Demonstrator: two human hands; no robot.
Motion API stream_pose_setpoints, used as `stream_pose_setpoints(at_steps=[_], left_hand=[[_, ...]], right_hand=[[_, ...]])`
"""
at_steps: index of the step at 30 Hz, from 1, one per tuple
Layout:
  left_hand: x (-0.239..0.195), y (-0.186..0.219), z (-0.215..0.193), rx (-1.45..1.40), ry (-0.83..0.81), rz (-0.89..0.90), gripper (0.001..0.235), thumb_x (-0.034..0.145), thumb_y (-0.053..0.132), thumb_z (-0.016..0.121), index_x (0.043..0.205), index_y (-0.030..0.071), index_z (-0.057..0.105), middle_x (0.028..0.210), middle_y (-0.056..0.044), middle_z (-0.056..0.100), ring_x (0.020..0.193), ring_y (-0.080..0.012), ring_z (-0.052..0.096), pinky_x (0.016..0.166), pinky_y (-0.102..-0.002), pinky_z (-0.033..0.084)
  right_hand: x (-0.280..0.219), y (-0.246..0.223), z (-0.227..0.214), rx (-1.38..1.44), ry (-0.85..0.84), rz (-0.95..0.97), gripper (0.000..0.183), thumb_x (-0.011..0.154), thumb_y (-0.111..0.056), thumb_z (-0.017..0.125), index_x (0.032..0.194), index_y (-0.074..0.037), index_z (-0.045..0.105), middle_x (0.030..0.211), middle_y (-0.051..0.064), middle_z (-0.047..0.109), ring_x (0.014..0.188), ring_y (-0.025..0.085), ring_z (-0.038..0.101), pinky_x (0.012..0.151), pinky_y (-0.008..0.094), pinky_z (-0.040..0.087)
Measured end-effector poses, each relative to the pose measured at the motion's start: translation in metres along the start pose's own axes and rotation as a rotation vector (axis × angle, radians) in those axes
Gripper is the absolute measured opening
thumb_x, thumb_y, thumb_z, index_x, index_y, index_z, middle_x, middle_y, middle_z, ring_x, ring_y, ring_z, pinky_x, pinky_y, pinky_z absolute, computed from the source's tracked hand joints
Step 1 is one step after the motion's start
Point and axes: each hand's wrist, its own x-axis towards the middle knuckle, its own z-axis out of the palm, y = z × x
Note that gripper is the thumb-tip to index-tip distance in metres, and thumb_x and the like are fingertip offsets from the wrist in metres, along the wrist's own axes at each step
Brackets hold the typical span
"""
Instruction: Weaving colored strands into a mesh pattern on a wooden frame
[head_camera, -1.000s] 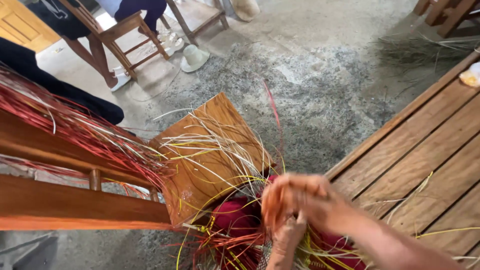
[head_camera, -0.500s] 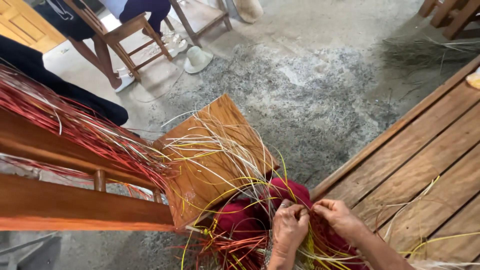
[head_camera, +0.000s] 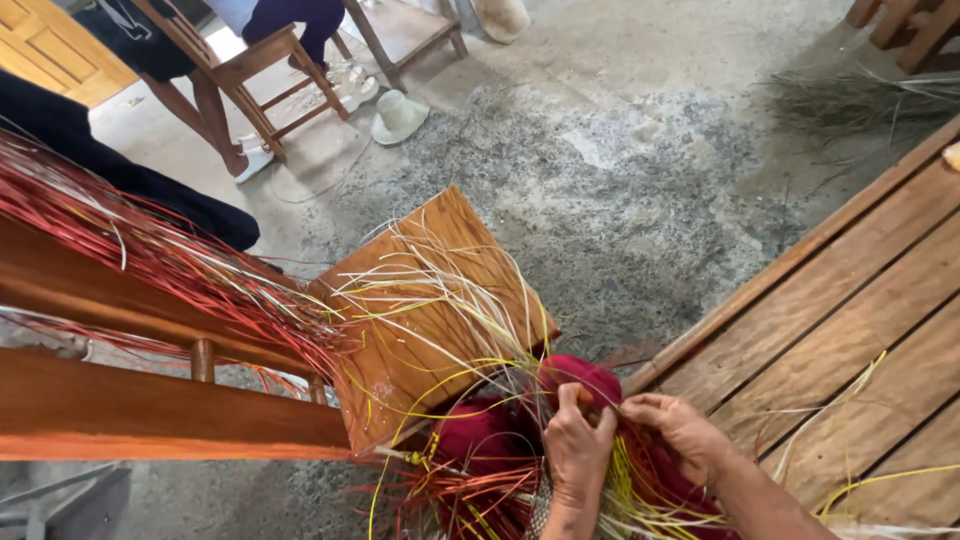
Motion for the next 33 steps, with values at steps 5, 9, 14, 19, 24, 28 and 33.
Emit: stream_pose_setpoints(at_steps=[5,9,14,19,24,28,33], left_hand=[[-0.014,0.001,-0.011,-0.052,0.045,0.166,0.038,0.083,0.040,0.079,0.098,0.021,0.050,0.080,-0.002,0.070,0.072,-0.0359,0.072,0.068,-0.051,0.052],[-0.019,-0.005,-0.015,-0.056,0.005,0.226,0.050,0.071,0.046,0.092,0.093,0.024,0.052,0.084,0.006,0.061,0.066,-0.0227,0.065,0.063,-0.045,0.051],[-0.022,-0.005,-0.016,-0.076,-0.044,0.335,0.032,0.073,0.050,0.089,0.089,0.029,0.069,0.100,0.002,0.058,0.078,-0.0261,0.070,0.067,-0.046,0.053],[-0.023,-0.005,-0.017,-0.038,-0.088,0.314,0.026,0.077,0.049,0.085,0.094,0.033,0.075,0.103,0.002,0.057,0.082,-0.0274,0.070,0.070,-0.046,0.053],[-0.023,0.002,-0.015,0.015,-0.153,0.323,0.019,0.081,0.048,0.082,0.093,0.034,0.078,0.101,0.005,0.059,0.081,-0.0271,0.069,0.070,-0.046,0.052],[-0.022,0.020,-0.021,0.035,-0.195,0.239,0.028,0.080,0.056,0.078,0.090,0.030,0.079,0.103,0.003,0.061,0.086,-0.0273,0.071,0.075,-0.047,0.053],[-0.012,0.004,0.002,0.065,-0.069,0.321,0.035,0.082,0.058,0.072,0.088,0.024,0.080,0.099,-0.001,0.067,0.088,-0.0277,0.072,0.078,-0.047,0.053]], right_hand=[[0.032,-0.016,-0.040,0.317,-0.115,-0.047,0.022,0.095,-0.015,0.062,0.096,0.005,0.073,0.091,0.018,0.075,0.081,0.027,0.070,0.081,0.039,0.057],[0.026,-0.069,-0.093,0.489,-0.089,-0.195,0.018,0.098,-0.021,0.064,0.099,-0.004,0.071,0.098,0.014,0.076,0.089,0.025,0.072,0.087,0.046,0.058],[0.012,-0.142,-0.159,0.607,0.098,-0.476,0.011,0.105,-0.019,0.055,0.102,-0.013,0.063,0.125,0.006,0.079,0.099,0.008,0.080,0.090,0.032,0.058],[-0.017,-0.206,-0.220,0.624,-0.055,-0.797,0.007,0.104,-0.020,0.062,0.107,-0.020,0.069,0.116,-0.005,0.073,0.088,0.007,0.063,0.074,0.022,0.041],[-0.061,-0.252,-0.159,0.225,-0.398,-1.148,0.019,0.099,-0.001,0.050,0.105,-0.018,0.047,0.106,-0.010,0.041,0.084,0.000,0.032,0.067,0.006,0.032],[-0.182,-0.227,0.077,0.552,-1.134,-0.742,0.022,0.112,0.002,0.059,0.133,0.009,0.061,0.131,0.023,0.060,0.114,0.034,0.063,0.091,0.040,0.057],[-0.232,-0.156,0.199,-0.346,-0.845,-0.692,0.014,0.095,-0.008,0.072,0.095,0.006,0.075,0.083,0.019,0.072,0.062,0.023,0.074,0.048,0.030,0.064]])
